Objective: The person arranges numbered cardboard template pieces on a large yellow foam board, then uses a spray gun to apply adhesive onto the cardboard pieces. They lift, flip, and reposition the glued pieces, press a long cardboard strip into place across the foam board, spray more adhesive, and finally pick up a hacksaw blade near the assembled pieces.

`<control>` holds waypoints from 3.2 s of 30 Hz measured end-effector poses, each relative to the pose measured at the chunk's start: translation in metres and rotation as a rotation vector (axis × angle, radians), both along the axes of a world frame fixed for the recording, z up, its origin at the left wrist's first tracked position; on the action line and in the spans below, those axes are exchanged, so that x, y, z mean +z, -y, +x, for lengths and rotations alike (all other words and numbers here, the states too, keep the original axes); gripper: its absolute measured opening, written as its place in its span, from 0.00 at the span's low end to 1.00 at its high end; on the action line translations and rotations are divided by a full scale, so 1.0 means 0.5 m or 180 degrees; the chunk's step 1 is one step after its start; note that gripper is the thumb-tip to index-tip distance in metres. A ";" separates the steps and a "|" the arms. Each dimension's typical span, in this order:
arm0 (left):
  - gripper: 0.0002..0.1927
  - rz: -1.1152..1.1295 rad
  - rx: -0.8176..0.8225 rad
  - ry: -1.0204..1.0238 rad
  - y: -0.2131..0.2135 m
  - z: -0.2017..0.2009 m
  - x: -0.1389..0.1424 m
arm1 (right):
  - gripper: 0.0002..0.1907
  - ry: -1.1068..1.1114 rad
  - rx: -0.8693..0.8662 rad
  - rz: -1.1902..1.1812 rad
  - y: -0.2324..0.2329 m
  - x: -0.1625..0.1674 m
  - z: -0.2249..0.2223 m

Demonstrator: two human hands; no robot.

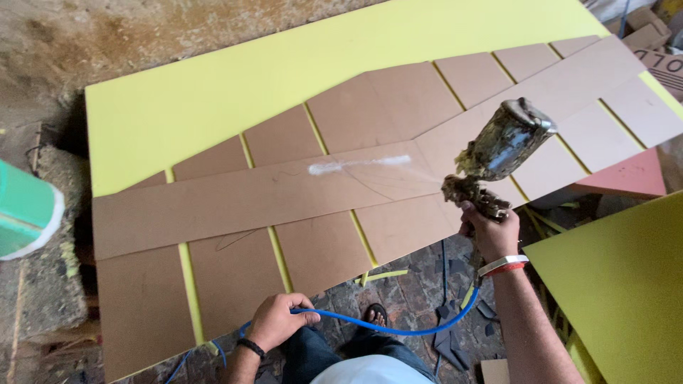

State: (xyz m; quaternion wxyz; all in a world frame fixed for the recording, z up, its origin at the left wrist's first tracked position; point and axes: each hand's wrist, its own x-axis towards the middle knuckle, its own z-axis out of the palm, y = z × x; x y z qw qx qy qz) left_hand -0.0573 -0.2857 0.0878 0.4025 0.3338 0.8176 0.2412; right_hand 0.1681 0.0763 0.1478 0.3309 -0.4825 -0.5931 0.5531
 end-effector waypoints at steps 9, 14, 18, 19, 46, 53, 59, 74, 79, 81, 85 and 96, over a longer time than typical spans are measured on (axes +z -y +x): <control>0.16 0.0452 -0.0116 -0.0174 -0.178 0.068 -0.014 | 0.12 -0.0094 -0.0517 0.0216 -0.175 -0.009 0.112; 0.14 0.0520 -0.0386 0.0006 -0.305 0.089 -0.067 | 0.13 -0.0015 -0.0951 0.0257 -0.295 0.007 0.156; 0.15 0.0574 -0.0425 -0.0166 -0.417 0.113 -0.083 | 0.11 -0.0079 -0.1078 0.0375 -0.396 0.022 0.191; 0.15 0.0613 -0.0461 -0.0169 -0.448 0.117 -0.080 | 0.11 -0.0099 -0.1149 0.0369 -0.425 0.028 0.199; 0.16 -0.0319 -0.0132 -0.0128 -1.358 0.503 0.008 | 0.14 -0.0510 -0.1561 0.0270 -1.432 -0.064 0.528; 0.14 -0.0106 -0.0105 -0.0372 -1.387 0.515 0.015 | 0.10 -0.0348 -0.1307 0.0221 -1.400 -0.074 0.565; 0.13 0.0112 0.0139 -0.0492 -1.317 0.497 0.016 | 0.08 -0.0024 -0.0484 -0.0178 -1.245 -0.086 0.565; 0.14 0.0062 0.1237 -0.0881 -0.950 0.379 0.068 | 0.24 0.0358 0.2070 -0.1041 -0.859 -0.114 0.212; 0.14 0.0197 0.1496 -0.0846 -0.817 0.350 0.053 | 0.22 0.0093 0.2301 -0.0960 -0.730 -0.098 0.137; 0.14 0.0248 0.1616 -0.0869 -0.774 0.336 0.047 | 0.28 -0.0058 0.1776 -0.0830 -0.695 -0.084 0.135; 0.14 0.0306 0.1299 -0.0658 -0.745 0.328 0.022 | 0.25 0.0617 0.1464 -0.0218 -0.666 -0.058 0.168; 0.14 0.0695 0.0429 -0.0817 -0.807 0.296 0.026 | 0.22 0.0647 0.0235 0.0229 -0.669 0.003 0.299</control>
